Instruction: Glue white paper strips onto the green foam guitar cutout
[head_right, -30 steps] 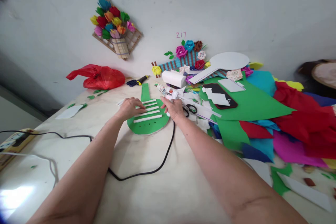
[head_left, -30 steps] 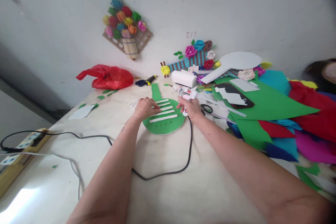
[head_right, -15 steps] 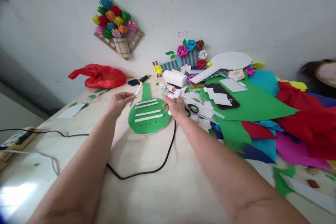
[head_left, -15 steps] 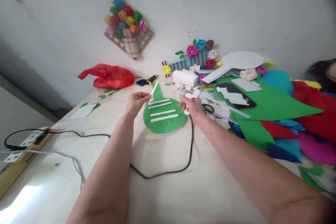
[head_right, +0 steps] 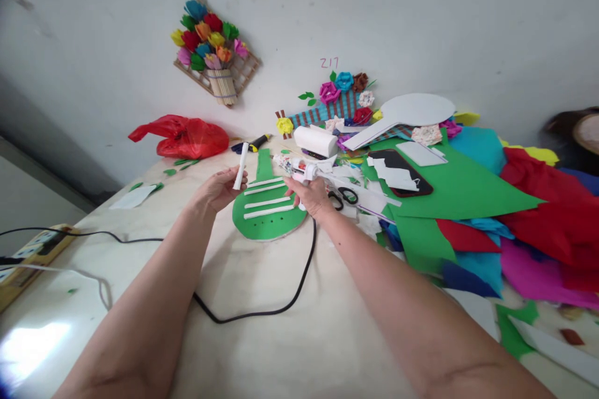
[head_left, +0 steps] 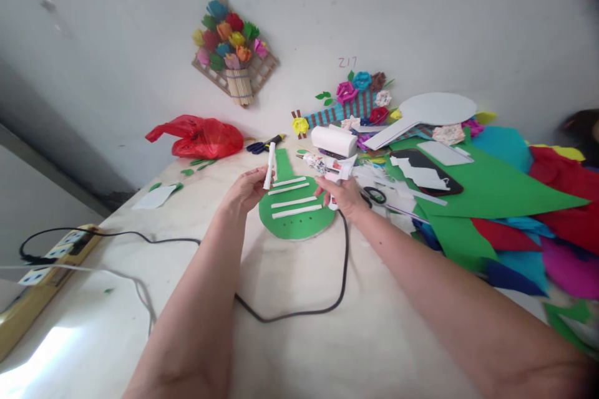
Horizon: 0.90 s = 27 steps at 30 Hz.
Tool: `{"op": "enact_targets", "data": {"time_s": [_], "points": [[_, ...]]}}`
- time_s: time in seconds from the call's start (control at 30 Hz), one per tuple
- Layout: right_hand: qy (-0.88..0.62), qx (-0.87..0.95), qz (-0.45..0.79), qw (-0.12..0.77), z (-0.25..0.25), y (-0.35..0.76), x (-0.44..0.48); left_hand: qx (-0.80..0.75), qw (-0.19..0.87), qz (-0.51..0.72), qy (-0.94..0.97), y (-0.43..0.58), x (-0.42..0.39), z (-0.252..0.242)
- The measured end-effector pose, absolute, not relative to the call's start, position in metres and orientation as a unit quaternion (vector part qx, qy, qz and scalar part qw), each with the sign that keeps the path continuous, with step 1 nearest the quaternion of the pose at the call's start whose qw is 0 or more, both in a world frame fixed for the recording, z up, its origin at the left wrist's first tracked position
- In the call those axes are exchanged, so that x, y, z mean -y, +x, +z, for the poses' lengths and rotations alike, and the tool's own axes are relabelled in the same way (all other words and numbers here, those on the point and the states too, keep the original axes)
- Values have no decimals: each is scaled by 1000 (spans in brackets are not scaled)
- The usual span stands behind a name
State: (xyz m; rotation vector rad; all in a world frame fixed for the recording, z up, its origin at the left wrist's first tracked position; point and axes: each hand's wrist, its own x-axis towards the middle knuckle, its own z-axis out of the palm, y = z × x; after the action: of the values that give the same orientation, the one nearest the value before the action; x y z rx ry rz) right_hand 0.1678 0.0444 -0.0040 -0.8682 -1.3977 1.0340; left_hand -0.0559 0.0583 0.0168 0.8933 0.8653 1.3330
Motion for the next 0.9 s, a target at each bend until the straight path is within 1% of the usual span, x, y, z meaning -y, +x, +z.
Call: {"op": "enact_targets", "data": {"time_s": [0.17,0.5,0.6,0.73,0.9], "points": [[-363,601,449,552,-7,168,-45,-366,625,559,404,-55,-57,16],[-351,621,451,536,-6,168,-44,-383,601,565,416,-51,-55,20],[-343,631,443,536,-5,167,-43,-382,613,551,417,-51,-55,20],[-345,645,450,513,-3,167,-41,-371,633,533,420,-51,-55,19],[-347,646,463,498,1,165,-38,-376,630,522,434,-52,-55,18]]}}
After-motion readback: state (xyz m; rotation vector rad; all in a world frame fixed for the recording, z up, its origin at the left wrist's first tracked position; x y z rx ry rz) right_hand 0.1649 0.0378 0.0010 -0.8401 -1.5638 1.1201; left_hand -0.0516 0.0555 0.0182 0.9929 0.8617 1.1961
